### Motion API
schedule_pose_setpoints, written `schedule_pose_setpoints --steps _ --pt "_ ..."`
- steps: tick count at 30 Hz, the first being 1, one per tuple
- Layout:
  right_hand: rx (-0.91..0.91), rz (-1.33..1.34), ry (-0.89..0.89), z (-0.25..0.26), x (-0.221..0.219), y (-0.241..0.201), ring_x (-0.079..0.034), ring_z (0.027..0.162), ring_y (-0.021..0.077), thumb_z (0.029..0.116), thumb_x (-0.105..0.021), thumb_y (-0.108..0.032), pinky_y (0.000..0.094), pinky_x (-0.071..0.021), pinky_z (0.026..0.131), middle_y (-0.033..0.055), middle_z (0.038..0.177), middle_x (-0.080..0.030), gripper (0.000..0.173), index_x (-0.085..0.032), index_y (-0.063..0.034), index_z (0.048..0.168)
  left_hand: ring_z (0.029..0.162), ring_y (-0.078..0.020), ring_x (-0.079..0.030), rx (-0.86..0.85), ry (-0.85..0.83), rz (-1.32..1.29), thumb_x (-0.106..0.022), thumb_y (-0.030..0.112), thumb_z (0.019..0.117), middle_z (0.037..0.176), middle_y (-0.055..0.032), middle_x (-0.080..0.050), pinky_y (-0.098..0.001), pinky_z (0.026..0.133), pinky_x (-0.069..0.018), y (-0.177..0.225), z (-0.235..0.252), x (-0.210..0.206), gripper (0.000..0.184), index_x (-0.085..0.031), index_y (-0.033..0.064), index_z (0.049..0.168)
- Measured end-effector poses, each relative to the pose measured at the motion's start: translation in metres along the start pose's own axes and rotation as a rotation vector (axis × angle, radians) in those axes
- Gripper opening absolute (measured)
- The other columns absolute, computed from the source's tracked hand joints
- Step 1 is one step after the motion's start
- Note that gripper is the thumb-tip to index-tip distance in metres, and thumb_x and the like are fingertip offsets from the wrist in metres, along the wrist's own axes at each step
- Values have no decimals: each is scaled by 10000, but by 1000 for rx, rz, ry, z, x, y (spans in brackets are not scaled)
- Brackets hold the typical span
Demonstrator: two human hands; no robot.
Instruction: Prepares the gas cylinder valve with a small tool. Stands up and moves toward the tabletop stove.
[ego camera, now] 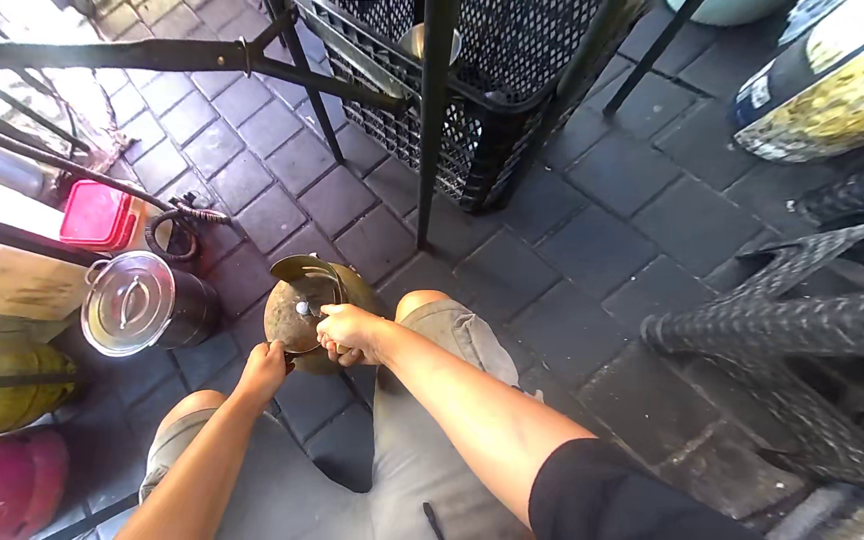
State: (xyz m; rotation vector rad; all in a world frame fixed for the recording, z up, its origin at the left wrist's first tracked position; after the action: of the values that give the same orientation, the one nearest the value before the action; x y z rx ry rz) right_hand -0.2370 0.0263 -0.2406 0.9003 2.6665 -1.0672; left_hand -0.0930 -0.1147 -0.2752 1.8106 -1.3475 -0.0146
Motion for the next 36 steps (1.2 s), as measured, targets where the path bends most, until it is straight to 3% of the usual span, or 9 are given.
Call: schedule_pose_setpoints --steps 16,21,22,23,25,27,29,32,36 --pt "21 -179 -24 -5 7 -3 -502 540 116 990 -521 -128 238 -366 436 63 836 -585 818 -95 -273 1674 982 -248 -727 45 62 -86 -292 255 1136 1121 -224 -689 -402 883 -603 -1 4 -3 438 -575 -75 1190" --pt "60 -503 45 -17 2 -9 -579 579 190 982 -519 -111 335 -487 516 145 890 -635 840 -69 -250 1678 889 -247 -699 19 97 149 -335 272 1123 983 -188 -699 -432 822 -574 6 0 1 439 -637 -43 1080" --pt "83 -557 67 -20 0 -10 -612 581 203 967 -534 -104 356 -521 532 169 903 -658 855 -69 -209 1677 899 -281 -663 2 135 277 -400 271 1104 980 -188 -684 -482 824 -525 14 -1 4 386 -653 -20 1093" --pt "87 -608 75 -23 -2 -11 -657 628 221 954 -553 -88 381 -567 584 185 946 -674 872 -67 -174 1673 999 -334 -658 -24 169 419 -482 282 1075 1085 -208 -681 -550 892 -511 22 -4 8 358 -643 0 1224" --pt "74 -676 84 -27 -4 -15 -707 738 263 939 -588 -67 428 -605 679 214 1047 -677 891 -71 -128 1663 1211 -379 -613 -153 235 672 -621 369 1003 1311 -208 -629 -612 1041 -463 46 -6 14 519 -551 53 1409" --pt "63 -680 82 -28 -4 -15 -712 755 259 947 -589 -80 417 -606 689 208 1048 -679 883 -74 -123 1663 1155 -318 -663 -303 292 758 -660 446 978 1201 -118 -718 -617 1033 -462 68 -4 9 478 -649 109 1317" --pt "53 -693 67 -29 -4 -17 -711 769 262 949 -598 -85 414 -602 684 205 1051 -677 893 -62 -121 1663 1033 -268 -720 -263 255 747 -654 535 966 1077 -47 -768 -616 938 -525 84 4 -1 433 -734 170 1186" --pt "54 -728 57 -32 -3 -19 -719 823 280 940 -616 -94 430 -604 707 212 1085 -676 902 -67 -101 1656 946 -309 -713 -184 223 738 -709 513 937 959 -80 -760 -636 844 -538 99 16 -13 352 -790 175 994" --pt "58 -720 48 -37 -1 -22 -720 906 310 938 -621 -111 465 -603 756 224 1118 -678 901 -74 -71 1653 862 -267 -720 -264 127 793 -720 371 964 890 -80 -756 -585 818 -564 109 26 -12 245 -792 139 931"
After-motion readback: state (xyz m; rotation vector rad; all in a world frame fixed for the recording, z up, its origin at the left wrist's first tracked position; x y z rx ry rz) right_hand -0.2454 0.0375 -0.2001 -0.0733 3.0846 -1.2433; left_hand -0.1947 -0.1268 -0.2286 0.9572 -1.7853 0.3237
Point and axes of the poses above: each hand's wrist, its own z-axis towards the middle knuckle, its own x-axis out of the back of the hand, y = z × x, the point moved 3 cm from there along z, towards the middle knuckle
